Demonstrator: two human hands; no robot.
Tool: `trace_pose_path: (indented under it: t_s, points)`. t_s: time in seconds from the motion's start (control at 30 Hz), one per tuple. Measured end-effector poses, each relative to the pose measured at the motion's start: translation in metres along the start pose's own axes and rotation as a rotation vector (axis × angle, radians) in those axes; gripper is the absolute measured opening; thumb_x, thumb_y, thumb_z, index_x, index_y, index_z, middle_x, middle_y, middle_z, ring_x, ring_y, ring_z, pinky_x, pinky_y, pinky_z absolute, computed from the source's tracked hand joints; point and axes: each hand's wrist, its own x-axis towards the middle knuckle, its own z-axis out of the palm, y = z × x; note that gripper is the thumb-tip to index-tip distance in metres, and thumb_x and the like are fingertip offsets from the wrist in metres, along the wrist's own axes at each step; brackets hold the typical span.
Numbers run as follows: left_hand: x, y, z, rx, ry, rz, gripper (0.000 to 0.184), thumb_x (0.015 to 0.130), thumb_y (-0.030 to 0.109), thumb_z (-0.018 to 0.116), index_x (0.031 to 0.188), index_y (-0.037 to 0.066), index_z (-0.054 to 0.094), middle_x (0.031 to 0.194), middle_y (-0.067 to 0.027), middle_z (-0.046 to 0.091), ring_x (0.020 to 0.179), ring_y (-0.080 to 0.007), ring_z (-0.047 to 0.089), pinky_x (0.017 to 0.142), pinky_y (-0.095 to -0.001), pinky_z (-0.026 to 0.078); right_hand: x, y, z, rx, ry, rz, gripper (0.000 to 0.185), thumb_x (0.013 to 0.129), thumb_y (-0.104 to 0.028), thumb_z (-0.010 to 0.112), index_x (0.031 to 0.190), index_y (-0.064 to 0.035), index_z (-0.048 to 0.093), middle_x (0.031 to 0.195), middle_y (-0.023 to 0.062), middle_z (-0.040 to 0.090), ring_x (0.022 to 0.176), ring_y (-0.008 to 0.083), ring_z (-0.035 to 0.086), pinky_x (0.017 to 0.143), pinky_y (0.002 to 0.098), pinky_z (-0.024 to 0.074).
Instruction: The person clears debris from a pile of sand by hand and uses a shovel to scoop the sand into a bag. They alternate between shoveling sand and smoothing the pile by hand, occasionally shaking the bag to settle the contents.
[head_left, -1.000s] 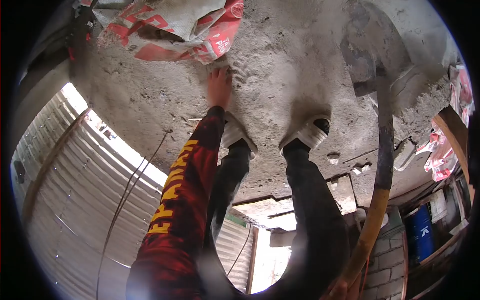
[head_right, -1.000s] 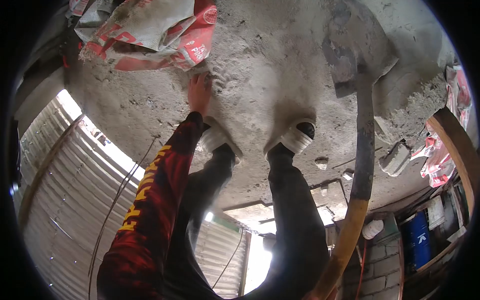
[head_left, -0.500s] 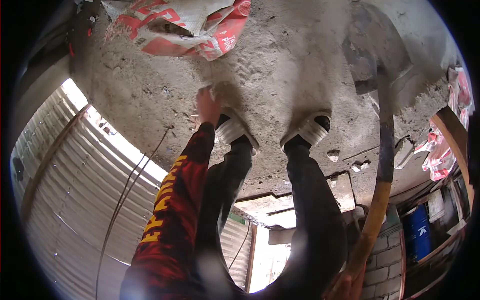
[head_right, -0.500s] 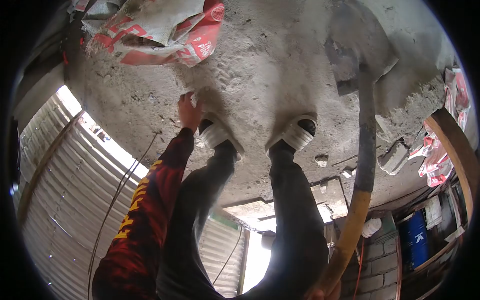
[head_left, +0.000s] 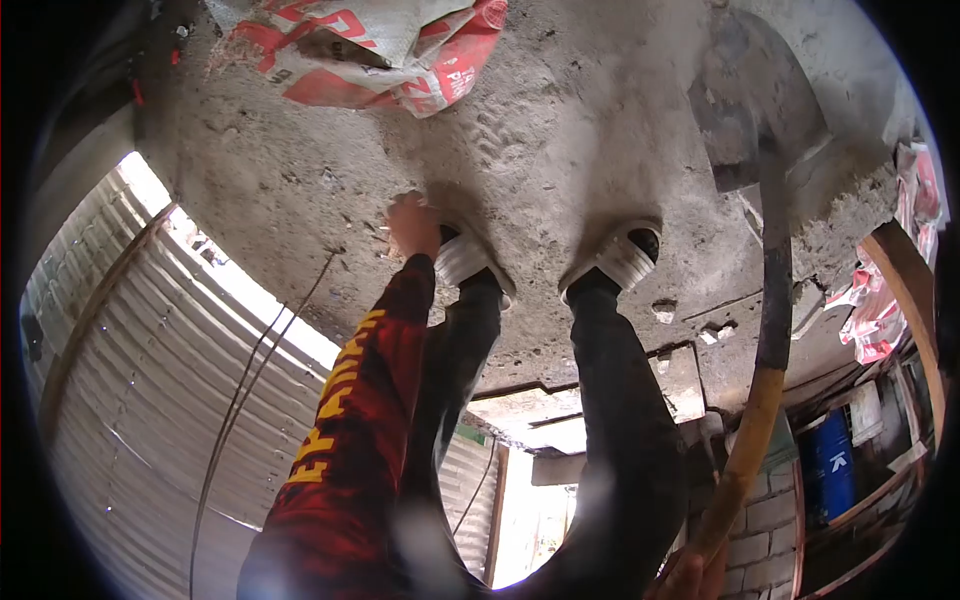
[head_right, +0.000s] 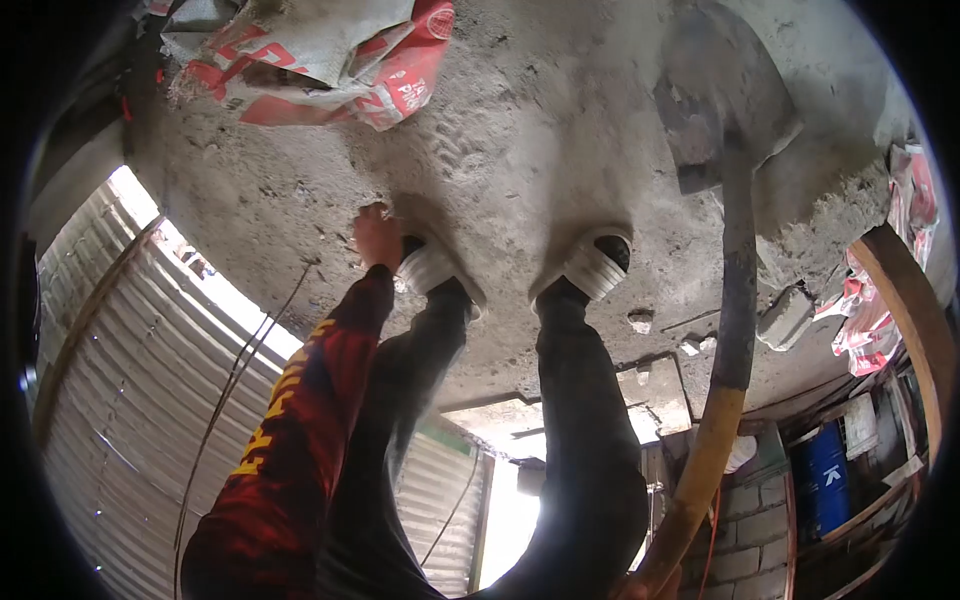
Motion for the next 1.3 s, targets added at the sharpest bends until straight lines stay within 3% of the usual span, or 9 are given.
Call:
trace_pose_path:
  t_s: [0.1, 0.17, 0.33, 0.6, 0.8, 0.9, 1.0, 1.2, 1.3]
  points:
    - [0.007, 0.028, 0.025, -0.116, 0.155, 0.532, 0.030, 0.087, 0.022, 0.066, 0.113, 0.007, 0.061, 0.109, -0.0165, 0.059, 0.102, -0.0392, 0.056, 0.088, -0.0494, 0.046, -0.002, 0.001, -0.003, -0.120, 0.033, -0.068, 0.081, 0.090, -0.067, 0.054, 0.135, 0.0000, 0.039, 0.079, 0.0070, 0.058, 0.056, 0.0148, 0.054, 0.049, 0.0276, 0.0443]
    - [0.007, 0.072, 0.039, -0.244, 0.054, 0.270, 0.027, 0.089, 0.019, 0.066, 0.111, 0.006, 0.059, 0.108, -0.0186, 0.059, 0.099, -0.0407, 0.058, 0.084, -0.0500, 0.046, -0.003, 0.004, -0.008, 0.052, -0.087, 0.085, 0.086, 0.088, -0.070, 0.054, 0.135, 0.0003, 0.039, 0.076, 0.0053, 0.057, 0.055, 0.0141, 0.054, 0.049, 0.0272, 0.0436]
    - [0.012, 0.079, 0.069, -0.449, 0.080, 0.181, 0.018, 0.091, 0.016, 0.062, 0.105, 0.005, 0.058, 0.104, -0.0203, 0.059, 0.096, -0.0412, 0.059, 0.082, -0.0503, 0.047, 0.001, -0.015, -0.002, 0.079, -0.071, 0.060, 0.090, 0.085, -0.075, 0.052, 0.133, -0.0001, 0.040, 0.076, 0.0063, 0.057, 0.057, 0.0147, 0.055, 0.049, 0.0277, 0.0437]
    - [0.001, -0.068, 0.021, -0.228, 0.066, 0.039, 0.024, 0.085, 0.009, 0.060, 0.108, 0.005, 0.057, 0.108, -0.0178, 0.057, 0.103, -0.0375, 0.056, 0.088, -0.0461, 0.046, -0.001, -0.011, -0.005, 0.081, -0.070, 0.068, 0.092, 0.084, -0.076, 0.052, 0.134, -0.0003, 0.040, 0.078, 0.0068, 0.058, 0.057, 0.0150, 0.056, 0.049, 0.0278, 0.0439]
    - [0.021, -0.042, 0.001, -0.037, 0.101, 0.368, 0.042, 0.083, 0.010, 0.065, 0.122, -0.001, 0.055, 0.121, -0.0219, 0.054, 0.116, -0.0408, 0.050, 0.098, -0.0491, 0.041, -0.003, -0.009, -0.010, 0.060, -0.096, 0.112, 0.093, 0.084, -0.076, 0.052, 0.135, -0.0004, 0.039, 0.079, 0.0071, 0.058, 0.057, 0.0152, 0.056, 0.049, 0.0279, 0.0440]
    - [0.060, 0.067, -0.008, -0.237, 0.132, 0.526, 0.039, 0.086, 0.009, 0.060, 0.125, 0.004, 0.054, 0.125, -0.0203, 0.054, 0.117, -0.0410, 0.049, 0.100, -0.0486, 0.042, -0.001, -0.003, -0.011, 0.065, -0.070, 0.104, 0.092, 0.084, -0.073, 0.056, 0.137, -0.0005, 0.037, 0.078, 0.0069, 0.058, 0.058, 0.0147, 0.055, 0.049, 0.0273, 0.0435]
    - [0.084, 0.091, 0.019, -0.190, 0.259, 0.585, 0.028, 0.088, 0.008, 0.057, 0.116, 0.005, 0.060, 0.120, -0.0207, 0.057, 0.111, -0.0416, 0.053, 0.094, -0.0479, 0.045, -0.001, -0.017, -0.005, 0.074, -0.063, 0.109, 0.089, 0.085, -0.073, 0.056, 0.134, -0.0010, 0.038, 0.080, 0.0078, 0.059, 0.059, 0.0146, 0.055, 0.049, 0.0270, 0.0433]
    - [0.079, 0.068, 0.019, -0.266, 0.134, 0.306, 0.022, 0.089, 0.013, 0.060, 0.109, 0.005, 0.064, 0.111, -0.0183, 0.060, 0.094, -0.0387, 0.061, 0.080, -0.0484, 0.049, -0.003, -0.003, 0.001, 0.181, -0.074, 0.074, 0.070, 0.089, -0.065, 0.057, 0.121, -0.0036, 0.044, 0.073, 0.0056, 0.056, 0.056, 0.0138, 0.055, 0.046, 0.0263, 0.0427]
    - [0.060, 0.035, 0.008, -0.343, 0.134, 0.257, 0.026, 0.088, 0.013, 0.061, 0.112, 0.004, 0.063, 0.114, -0.0190, 0.059, 0.103, -0.0382, 0.059, 0.086, -0.0464, 0.048, -0.005, 0.006, 0.004, 0.242, 0.053, 0.009, 0.062, 0.092, -0.061, 0.057, 0.115, -0.0045, 0.045, 0.068, 0.0036, 0.053, 0.053, 0.0129, 0.054, 0.045, 0.0260, 0.0426]
